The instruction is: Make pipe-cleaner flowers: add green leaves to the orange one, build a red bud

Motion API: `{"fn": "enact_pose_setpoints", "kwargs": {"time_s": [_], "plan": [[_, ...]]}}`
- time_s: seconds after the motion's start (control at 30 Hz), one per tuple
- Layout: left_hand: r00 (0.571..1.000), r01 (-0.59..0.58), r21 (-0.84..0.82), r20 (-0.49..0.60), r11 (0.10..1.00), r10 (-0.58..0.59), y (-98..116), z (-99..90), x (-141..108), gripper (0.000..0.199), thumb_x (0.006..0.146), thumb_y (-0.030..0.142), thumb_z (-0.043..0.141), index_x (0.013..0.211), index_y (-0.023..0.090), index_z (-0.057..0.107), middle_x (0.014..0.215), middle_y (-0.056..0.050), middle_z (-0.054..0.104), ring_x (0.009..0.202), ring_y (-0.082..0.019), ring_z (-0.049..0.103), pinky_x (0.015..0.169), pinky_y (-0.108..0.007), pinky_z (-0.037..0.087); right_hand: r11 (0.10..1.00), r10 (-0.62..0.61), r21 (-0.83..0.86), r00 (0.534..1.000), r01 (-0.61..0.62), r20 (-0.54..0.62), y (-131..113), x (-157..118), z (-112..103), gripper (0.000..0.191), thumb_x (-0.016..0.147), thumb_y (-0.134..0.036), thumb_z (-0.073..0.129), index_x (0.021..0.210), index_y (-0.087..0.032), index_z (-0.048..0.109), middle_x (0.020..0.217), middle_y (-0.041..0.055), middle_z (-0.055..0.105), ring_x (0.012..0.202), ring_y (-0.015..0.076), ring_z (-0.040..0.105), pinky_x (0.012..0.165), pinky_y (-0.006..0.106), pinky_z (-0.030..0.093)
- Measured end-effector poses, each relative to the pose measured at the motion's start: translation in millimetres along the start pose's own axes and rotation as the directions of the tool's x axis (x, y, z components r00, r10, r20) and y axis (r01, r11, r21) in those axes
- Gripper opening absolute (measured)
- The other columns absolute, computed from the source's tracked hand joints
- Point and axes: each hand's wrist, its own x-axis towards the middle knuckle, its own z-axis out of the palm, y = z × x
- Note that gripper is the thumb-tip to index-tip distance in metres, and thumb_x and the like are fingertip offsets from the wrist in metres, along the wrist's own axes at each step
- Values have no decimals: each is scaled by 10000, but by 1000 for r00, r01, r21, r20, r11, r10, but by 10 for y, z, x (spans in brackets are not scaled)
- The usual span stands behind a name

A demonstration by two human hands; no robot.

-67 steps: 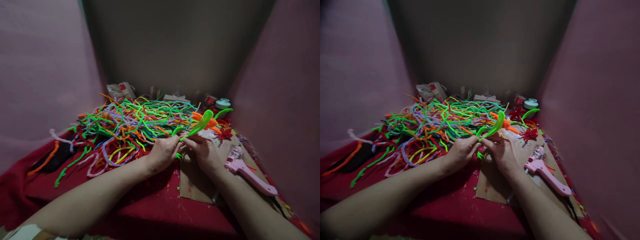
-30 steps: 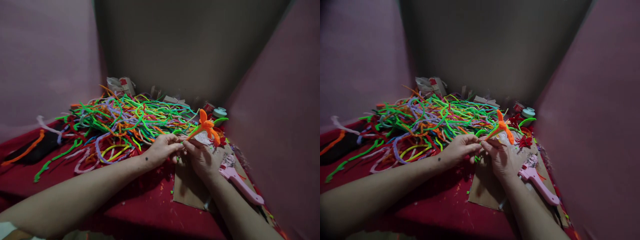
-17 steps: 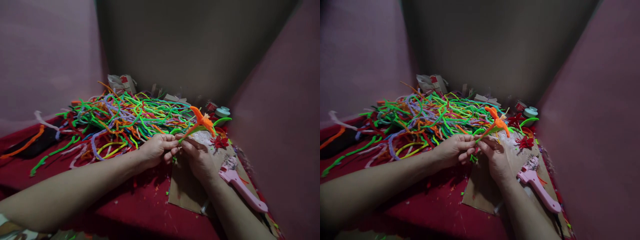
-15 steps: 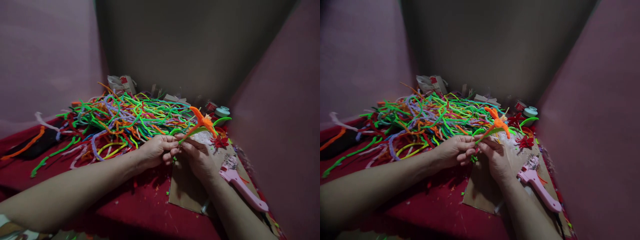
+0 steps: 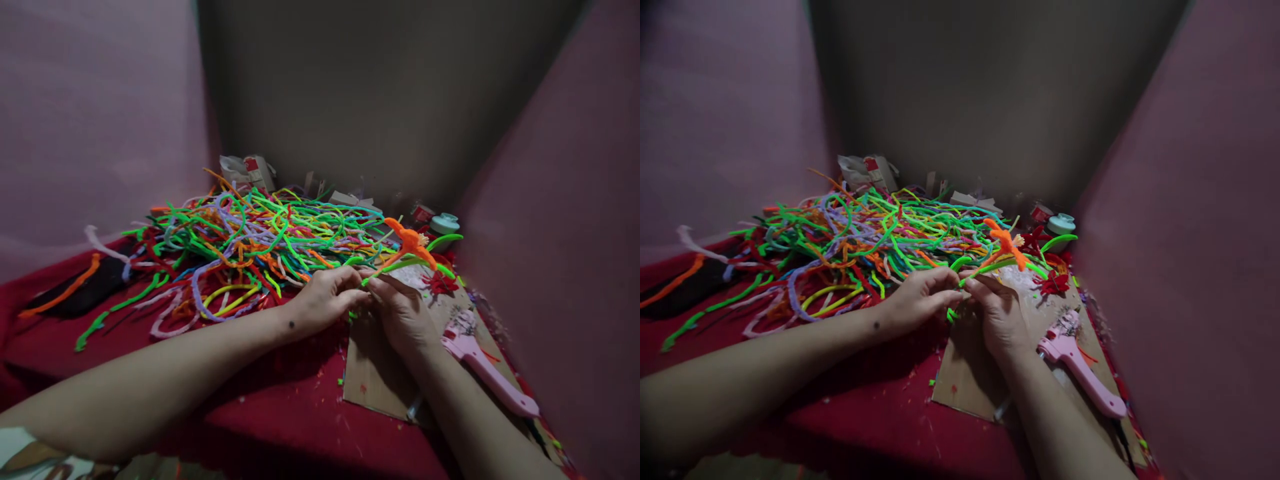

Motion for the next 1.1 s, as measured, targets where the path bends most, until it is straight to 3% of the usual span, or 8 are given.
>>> {"fn": "enact_pose_setpoints", "kwargs": {"time_s": [0.07,0.13,0.3,0.47,0.63,0.73,0.87,1.1], "plan": [[987,-116,282,-72,952,141,-14,31,-43,76,814,227,546,808,156,570,742,-13,609,666,-120,560,625,-237,422,1000,1,-3,1000,-1,0,-20,-8,-6,287,750,-345,595,963,-199,722,876,40,708,809,215,607,750,339,443],[977,-148,433,-75,889,200,-32,51,-80,103,848,232,498,833,160,570,777,-35,628,686,-138,568,639,-249,418,1000,10,-6,1000,-10,18,-52,-24,-3,252,764,-329,588,932,-206,730,866,26,703,770,193,594,722,314,433],[975,-167,465,-52,869,215,-46,27,-91,169,879,227,442,792,174,577,682,-13,578,603,-118,526,601,-222,381,997,18,-74,998,-14,63,-124,-54,16,211,777,-302,598,903,-209,740,800,15,687,710,174,561,657,290,412],[982,-119,292,-108,949,156,-11,-3,-46,198,856,226,483,677,177,553,599,29,497,563,-95,446,571,-201,330,992,18,-124,997,-9,75,-135,-57,15,212,780,-331,615,906,-218,742,735,3,662,672,159,530,621,275,401],[989,-53,112,-134,992,68,17,-7,2,183,836,223,499,681,152,566,622,32,501,598,-87,446,588,-195,346,999,29,35,995,-32,95,-135,-56,41,211,762,-324,633,923,-229,732,878,19,692,765,178,571,656,286,424],[993,53,-75,-105,996,-61,65,-4,11,184,813,215,520,644,145,543,535,57,445,483,-58,390,493,-182,316,994,21,101,995,-31,99,-113,-42,54,200,757,-298,636,922,-231,729,934,33,696,836,198,592,708,304,444],[977,201,-321,2,926,-211,109,12,2,185,803,227,535,640,142,517,452,82,410,339,-27,327,370,-167,250,991,19,130,994,-33,110,-57,-15,35,174,750,-259,647,895,-217,734,951,44,697,929,216,592,778,324,447],[950,311,-609,181,730,-254,14,15,24,164,776,260,602,704,135,525,464,87,450,281,-13,293,314,-162,335,994,32,106,995,-41,91,-49,-16,-4,206,719,-329,673,865,-199,739,829,42,708,834,215,613,747,336,462]]}}
